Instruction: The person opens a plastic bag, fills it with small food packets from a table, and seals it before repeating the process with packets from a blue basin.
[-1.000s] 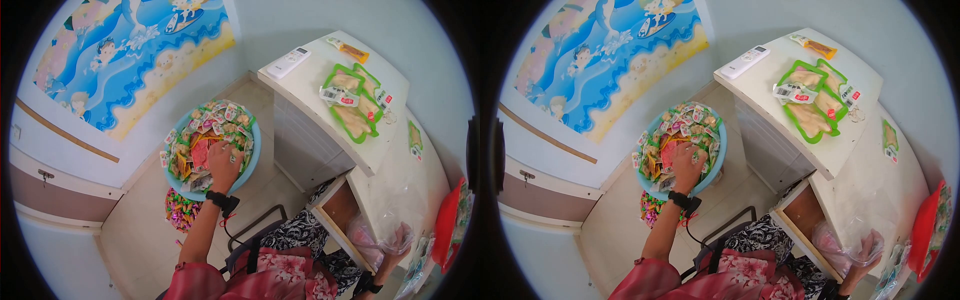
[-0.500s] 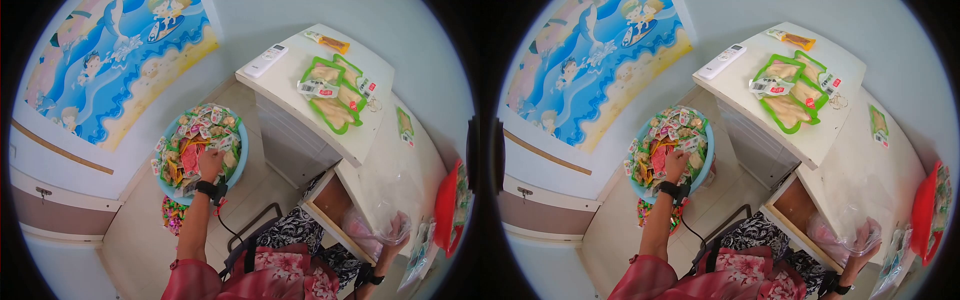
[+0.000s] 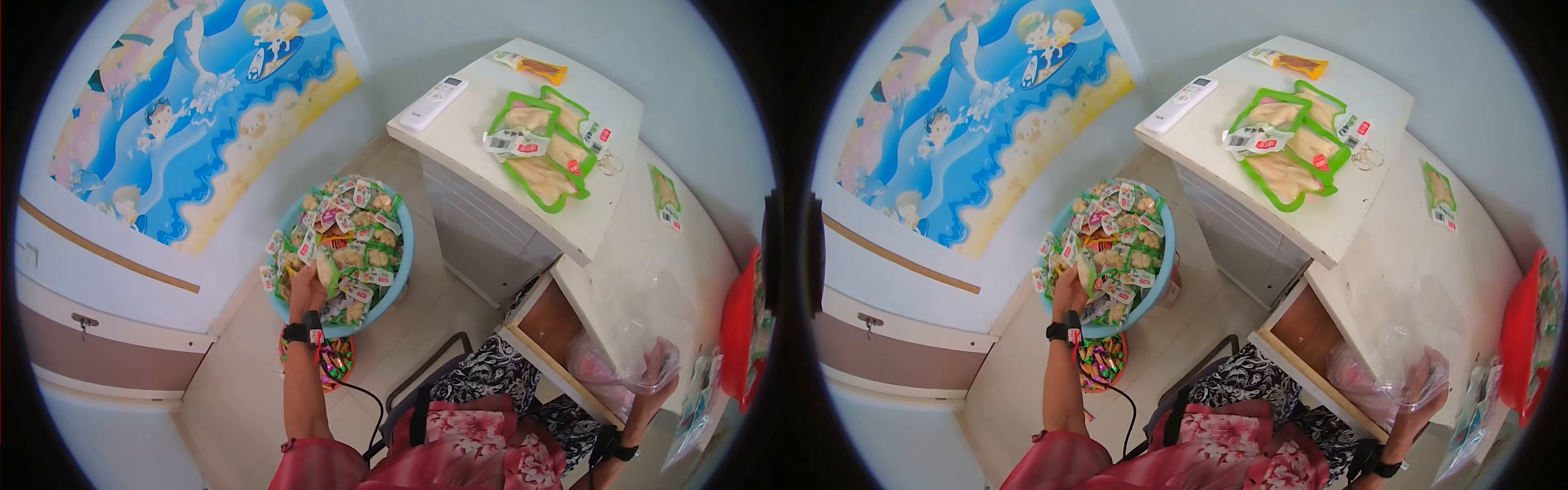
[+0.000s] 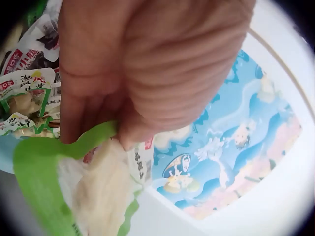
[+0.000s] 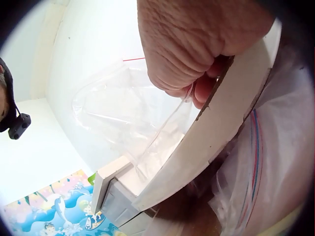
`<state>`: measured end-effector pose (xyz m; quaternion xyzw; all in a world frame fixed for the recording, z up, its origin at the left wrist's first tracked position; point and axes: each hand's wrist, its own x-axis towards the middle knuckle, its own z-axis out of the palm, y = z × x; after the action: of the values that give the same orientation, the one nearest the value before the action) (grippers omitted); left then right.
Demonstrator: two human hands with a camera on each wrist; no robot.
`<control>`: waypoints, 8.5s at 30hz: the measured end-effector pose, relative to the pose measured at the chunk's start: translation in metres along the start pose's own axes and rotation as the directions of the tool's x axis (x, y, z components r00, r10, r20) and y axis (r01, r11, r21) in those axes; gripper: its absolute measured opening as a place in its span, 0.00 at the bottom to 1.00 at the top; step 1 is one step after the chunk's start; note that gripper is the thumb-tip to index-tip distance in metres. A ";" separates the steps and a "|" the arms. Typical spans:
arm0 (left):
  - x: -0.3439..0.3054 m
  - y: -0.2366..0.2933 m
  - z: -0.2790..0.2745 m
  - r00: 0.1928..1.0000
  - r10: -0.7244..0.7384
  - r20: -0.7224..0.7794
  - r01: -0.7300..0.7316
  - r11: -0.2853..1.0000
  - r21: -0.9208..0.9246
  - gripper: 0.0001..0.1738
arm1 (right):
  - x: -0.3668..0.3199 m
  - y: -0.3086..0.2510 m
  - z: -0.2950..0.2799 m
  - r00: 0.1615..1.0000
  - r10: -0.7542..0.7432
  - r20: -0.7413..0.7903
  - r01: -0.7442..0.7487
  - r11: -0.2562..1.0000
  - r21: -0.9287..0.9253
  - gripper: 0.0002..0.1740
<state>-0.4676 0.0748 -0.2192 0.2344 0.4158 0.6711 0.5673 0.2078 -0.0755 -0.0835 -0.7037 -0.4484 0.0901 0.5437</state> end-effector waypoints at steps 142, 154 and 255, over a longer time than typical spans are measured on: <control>-0.246 -0.127 0.516 -0.010 0.217 0.976 -0.968 0.241 -0.064 0.19 | 0.021 -0.042 -0.003 0.805 0.308 0.507 -0.586 0.277 0.761 0.20; -0.251 -0.120 0.514 -0.111 0.187 0.976 -0.783 0.589 -0.202 0.13 | 0.019 -0.013 -0.016 0.842 -0.299 0.449 0.424 0.882 -0.206 0.36; -0.158 -0.130 0.491 0.329 -0.038 0.944 -0.886 0.334 0.322 0.25 | 0.034 -0.026 -0.010 0.927 0.053 0.370 -0.168 0.943 0.286 0.24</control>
<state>0.0310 0.0689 -0.0345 0.8835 0.2470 0.3127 0.2463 0.2198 -0.0572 -0.0450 -0.6048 -0.4790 0.3172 0.5515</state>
